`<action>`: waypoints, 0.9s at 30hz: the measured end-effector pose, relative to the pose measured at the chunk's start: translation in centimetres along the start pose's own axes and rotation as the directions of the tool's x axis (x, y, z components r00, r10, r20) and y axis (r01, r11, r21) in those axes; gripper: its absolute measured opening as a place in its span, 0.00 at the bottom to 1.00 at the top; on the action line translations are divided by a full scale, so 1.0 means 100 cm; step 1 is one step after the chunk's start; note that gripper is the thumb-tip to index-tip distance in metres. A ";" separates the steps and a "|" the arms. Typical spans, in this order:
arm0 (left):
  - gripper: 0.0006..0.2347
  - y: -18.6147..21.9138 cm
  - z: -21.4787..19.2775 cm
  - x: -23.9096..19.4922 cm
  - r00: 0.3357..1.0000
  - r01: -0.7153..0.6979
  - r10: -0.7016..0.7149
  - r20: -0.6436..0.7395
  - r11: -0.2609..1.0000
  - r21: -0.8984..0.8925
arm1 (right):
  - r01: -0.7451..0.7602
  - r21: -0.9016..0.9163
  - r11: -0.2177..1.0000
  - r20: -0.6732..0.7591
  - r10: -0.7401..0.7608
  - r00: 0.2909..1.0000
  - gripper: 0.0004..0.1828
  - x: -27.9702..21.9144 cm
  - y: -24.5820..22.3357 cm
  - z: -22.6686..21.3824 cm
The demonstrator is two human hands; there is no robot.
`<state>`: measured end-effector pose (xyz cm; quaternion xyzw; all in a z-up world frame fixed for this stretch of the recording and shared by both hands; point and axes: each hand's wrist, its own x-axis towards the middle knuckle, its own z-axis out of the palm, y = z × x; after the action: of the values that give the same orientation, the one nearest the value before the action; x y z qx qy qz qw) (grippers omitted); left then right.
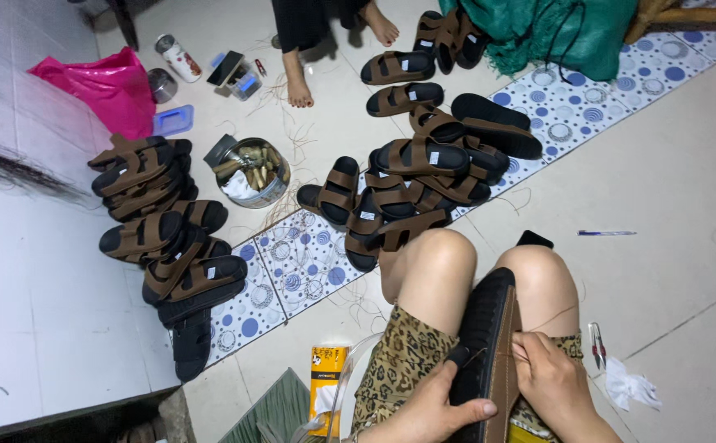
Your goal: The person sits on the floor and sews the sole of a brown sandal using a needle and thread. They repeatedly push the needle through the material and pull the thread tight to attach the sole. A pile of similar sandals is visible nearby.
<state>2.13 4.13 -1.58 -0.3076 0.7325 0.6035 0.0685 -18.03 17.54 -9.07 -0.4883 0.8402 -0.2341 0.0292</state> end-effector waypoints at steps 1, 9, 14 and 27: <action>0.32 -0.005 0.003 0.002 1.000 0.001 -0.002 0.015 1.000 0.019 | -0.038 0.002 0.999 0.035 0.038 0.999 0.10 -0.002 0.003 0.002; 0.36 0.014 -0.025 -0.002 0.991 0.088 -0.104 0.081 0.979 0.182 | -0.019 0.042 0.999 -0.026 0.020 0.999 0.09 0.009 -0.002 0.004; 0.33 0.009 -0.036 0.004 0.993 -0.048 0.069 -0.094 0.977 0.208 | 0.038 0.200 0.979 -0.208 0.005 0.978 0.06 0.019 -0.031 -0.016; 0.15 0.002 -0.067 0.018 0.866 -0.244 0.256 -0.430 0.966 0.083 | -0.302 0.027 0.953 -0.428 0.284 0.858 0.04 -0.009 0.169 -0.011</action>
<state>2.40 -2.76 -0.56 -0.3367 0.7705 0.5131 -0.1723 -31.57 25.68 -15.37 -0.2921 0.8950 -0.3109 -0.1303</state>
